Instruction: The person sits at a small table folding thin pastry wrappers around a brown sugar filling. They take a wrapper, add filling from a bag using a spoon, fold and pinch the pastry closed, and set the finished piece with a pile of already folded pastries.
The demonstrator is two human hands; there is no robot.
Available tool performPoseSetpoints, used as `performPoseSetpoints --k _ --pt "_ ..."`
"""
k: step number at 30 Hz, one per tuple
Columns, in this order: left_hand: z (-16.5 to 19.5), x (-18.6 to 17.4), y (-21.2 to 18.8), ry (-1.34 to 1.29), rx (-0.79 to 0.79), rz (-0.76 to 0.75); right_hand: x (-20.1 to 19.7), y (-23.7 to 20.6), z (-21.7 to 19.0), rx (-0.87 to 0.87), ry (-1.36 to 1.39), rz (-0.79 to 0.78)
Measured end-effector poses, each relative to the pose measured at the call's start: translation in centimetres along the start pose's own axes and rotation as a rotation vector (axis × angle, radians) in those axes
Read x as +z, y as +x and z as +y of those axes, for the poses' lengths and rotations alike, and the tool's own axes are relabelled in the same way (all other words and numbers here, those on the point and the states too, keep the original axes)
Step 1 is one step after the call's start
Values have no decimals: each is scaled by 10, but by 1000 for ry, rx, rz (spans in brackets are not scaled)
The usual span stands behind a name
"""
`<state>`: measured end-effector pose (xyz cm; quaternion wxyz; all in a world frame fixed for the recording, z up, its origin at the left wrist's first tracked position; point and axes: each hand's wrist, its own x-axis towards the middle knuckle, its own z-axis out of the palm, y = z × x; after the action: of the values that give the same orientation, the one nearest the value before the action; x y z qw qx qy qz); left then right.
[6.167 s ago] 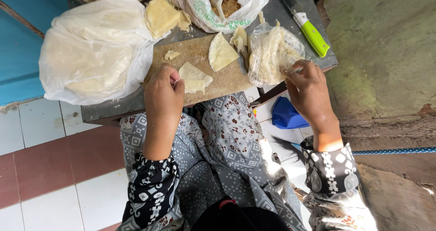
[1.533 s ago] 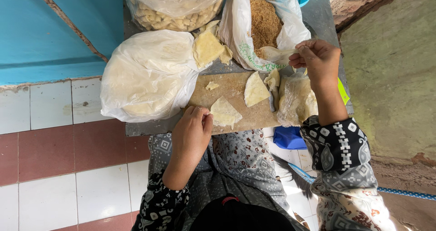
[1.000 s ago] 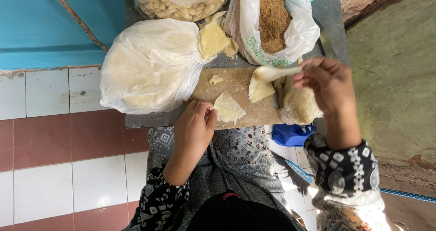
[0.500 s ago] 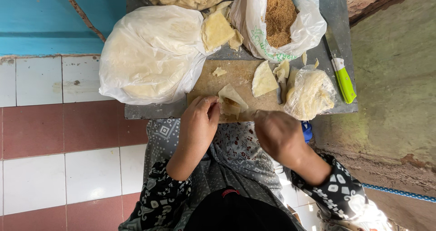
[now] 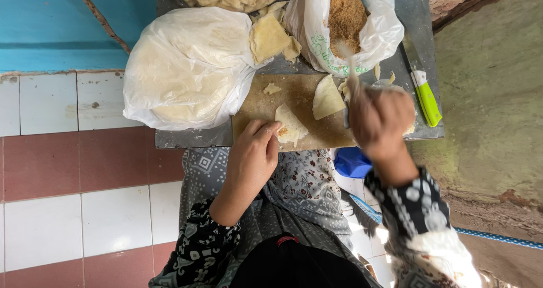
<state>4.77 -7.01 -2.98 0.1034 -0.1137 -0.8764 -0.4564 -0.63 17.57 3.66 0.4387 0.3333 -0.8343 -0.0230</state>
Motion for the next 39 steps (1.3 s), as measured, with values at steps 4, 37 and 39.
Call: performPoseSetpoints --k 4,37,39 --pt "4 -1 0 61 48 24 35 32 24 180 -100 -196" --pt "2 -7 11 126 51 -67 23 1 -100 850 772 -409" --pt "1 -7 13 99 108 -18 26 0 -103 765 695 -418"
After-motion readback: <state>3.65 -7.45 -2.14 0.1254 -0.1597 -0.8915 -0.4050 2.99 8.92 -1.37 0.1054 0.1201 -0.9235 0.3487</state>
